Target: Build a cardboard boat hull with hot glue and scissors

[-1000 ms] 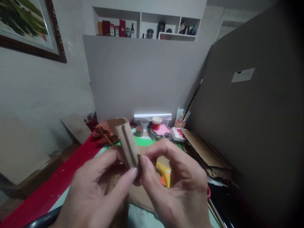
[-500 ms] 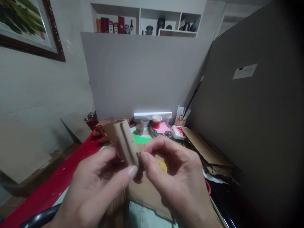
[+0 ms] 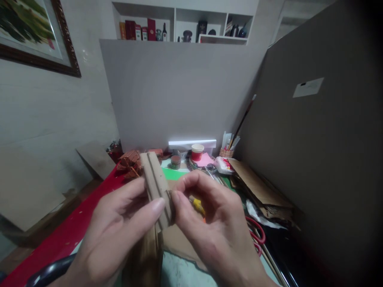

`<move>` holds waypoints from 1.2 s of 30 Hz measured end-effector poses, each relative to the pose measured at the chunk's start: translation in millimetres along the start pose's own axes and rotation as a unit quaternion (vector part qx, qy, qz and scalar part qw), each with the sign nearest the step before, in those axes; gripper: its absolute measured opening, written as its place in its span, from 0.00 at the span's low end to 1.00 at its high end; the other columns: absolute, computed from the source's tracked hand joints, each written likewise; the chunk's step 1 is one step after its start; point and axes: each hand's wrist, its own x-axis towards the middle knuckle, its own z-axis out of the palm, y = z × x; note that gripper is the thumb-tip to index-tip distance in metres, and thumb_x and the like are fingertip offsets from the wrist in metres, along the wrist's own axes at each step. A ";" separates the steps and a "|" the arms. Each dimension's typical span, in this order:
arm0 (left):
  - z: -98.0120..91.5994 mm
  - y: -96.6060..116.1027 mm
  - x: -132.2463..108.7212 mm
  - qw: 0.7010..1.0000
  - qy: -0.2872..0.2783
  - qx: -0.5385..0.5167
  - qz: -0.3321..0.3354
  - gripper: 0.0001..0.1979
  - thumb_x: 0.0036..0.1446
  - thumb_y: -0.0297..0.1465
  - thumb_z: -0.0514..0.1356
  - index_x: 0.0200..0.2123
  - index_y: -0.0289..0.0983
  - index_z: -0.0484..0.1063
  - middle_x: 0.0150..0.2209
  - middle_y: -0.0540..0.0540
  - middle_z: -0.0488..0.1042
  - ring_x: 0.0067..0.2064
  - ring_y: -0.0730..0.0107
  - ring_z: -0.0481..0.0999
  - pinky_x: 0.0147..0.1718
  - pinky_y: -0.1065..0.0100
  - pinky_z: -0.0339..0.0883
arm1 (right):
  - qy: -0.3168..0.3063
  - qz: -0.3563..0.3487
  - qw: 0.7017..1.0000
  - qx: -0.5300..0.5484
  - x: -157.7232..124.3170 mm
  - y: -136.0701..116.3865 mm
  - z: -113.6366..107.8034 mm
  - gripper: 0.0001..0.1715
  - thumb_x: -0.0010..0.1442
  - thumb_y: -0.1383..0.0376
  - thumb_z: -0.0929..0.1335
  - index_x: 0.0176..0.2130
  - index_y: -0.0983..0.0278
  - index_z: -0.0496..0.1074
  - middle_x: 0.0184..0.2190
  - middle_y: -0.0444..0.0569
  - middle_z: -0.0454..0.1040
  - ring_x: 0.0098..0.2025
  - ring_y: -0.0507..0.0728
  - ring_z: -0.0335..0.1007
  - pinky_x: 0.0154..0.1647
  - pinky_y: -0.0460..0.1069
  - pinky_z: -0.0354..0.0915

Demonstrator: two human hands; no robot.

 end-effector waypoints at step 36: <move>-2.9 -4.2 -4.9 0.999 0.051 -0.007 0.015 0.23 0.45 0.39 0.76 0.48 0.54 0.83 0.55 0.51 0.82 0.63 0.42 0.73 0.53 0.56 0.79 | -0.003 0.058 0.994 0.092 6.6 -10.1 -10.3 0.09 0.64 0.65 0.68 0.31 0.64 0.69 0.26 0.42 0.71 0.28 0.47 0.68 0.28 0.39 0.64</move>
